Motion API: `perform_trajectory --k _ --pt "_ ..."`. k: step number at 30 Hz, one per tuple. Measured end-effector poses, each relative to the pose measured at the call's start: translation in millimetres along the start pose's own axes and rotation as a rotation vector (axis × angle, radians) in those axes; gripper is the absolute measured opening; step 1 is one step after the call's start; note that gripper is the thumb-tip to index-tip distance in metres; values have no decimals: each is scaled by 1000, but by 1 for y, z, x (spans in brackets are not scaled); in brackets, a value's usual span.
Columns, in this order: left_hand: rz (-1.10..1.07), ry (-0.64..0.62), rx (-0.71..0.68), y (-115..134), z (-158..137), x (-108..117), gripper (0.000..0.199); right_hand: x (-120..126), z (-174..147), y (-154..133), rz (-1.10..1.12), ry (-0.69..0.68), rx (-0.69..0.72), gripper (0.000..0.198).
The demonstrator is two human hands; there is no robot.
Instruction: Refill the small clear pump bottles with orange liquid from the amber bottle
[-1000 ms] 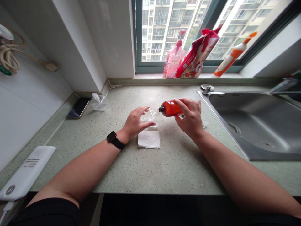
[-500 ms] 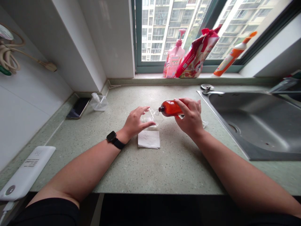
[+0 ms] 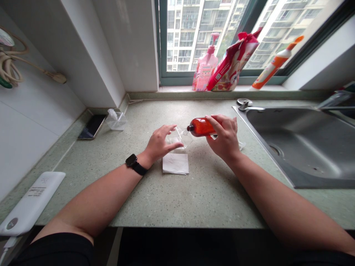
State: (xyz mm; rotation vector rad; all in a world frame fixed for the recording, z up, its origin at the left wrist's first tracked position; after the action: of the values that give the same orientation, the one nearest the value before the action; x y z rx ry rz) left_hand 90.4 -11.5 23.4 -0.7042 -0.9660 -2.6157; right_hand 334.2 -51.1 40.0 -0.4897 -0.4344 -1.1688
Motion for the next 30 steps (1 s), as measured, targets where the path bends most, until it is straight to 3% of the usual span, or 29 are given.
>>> perform_trajectory --k 30 --pt "4 -9 5 0 0 0 79 4 1 -4 -4 27 22 86"
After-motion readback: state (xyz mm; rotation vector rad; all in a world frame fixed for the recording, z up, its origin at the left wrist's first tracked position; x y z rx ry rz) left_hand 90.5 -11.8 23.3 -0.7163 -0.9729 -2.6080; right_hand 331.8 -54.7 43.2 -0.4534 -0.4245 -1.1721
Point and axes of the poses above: each hand's wrist, its own z-axis towards the middle knuckle, its own x-axis out of the back of the hand, y = z × x, the point moved 8 cm from there along z, towards the middle knuckle, and after that the axes turned 8 degrees about y, right-handed, at the moved point
